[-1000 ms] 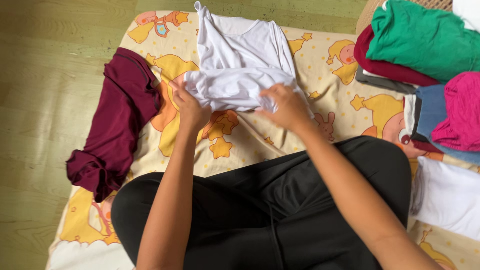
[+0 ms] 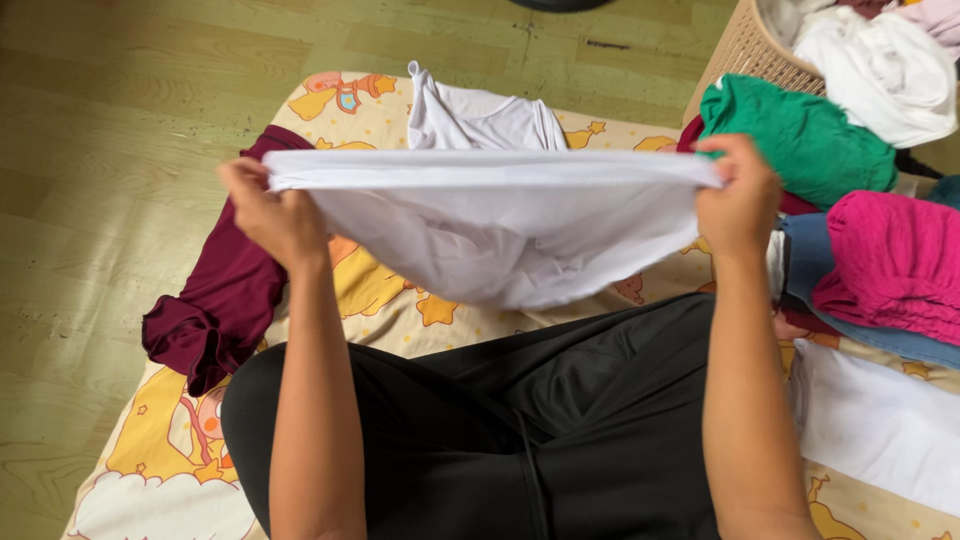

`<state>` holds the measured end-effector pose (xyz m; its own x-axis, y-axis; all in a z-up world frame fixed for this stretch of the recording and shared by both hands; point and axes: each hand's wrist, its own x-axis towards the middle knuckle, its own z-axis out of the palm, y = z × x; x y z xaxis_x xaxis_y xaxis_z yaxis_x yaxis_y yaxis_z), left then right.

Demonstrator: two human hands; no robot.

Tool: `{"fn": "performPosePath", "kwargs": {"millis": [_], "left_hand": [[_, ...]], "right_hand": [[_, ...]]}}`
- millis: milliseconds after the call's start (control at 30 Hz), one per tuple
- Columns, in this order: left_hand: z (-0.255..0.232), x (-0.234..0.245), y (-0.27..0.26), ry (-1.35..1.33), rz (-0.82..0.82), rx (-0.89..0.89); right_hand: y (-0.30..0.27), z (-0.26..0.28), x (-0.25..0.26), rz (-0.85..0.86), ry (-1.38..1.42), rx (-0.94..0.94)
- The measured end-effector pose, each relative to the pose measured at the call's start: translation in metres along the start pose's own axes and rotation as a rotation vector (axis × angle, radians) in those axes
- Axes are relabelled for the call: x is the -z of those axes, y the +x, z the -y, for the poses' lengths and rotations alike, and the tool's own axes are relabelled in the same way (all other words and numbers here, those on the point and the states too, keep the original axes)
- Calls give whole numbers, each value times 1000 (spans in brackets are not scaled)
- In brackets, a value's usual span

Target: The person folds a white tank top and a maroon short-sleeved top on a patterned mat, smoothing and aligning each garment before folding it into a compact rectangle and placing it on a growing stack of folded clothes.

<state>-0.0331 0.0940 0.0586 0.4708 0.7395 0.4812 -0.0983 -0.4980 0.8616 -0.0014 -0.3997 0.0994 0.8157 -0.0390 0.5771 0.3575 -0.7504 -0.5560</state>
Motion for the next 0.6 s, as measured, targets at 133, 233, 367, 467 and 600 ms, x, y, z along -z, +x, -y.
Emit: {"fn": "performPosePath", "kwargs": {"millis": [133,233,367,467,600], "left_hand": [[-12,18,8,-334,-86,-20],[-17,26,10,-552,4,393],[-19,32,12,-243,3,84],[-29,48,13,-113,73,11],[-58,98,4,-237,382,68]], "right_hand": [[1,-44,-2,-444,203,-198],[-1,-57,3,-522,792,-567],[-5,-56,6,-457,846,-760],[-16,-57,15,-258,627,-552],[-55,-68,56,-89,813,-661]]}}
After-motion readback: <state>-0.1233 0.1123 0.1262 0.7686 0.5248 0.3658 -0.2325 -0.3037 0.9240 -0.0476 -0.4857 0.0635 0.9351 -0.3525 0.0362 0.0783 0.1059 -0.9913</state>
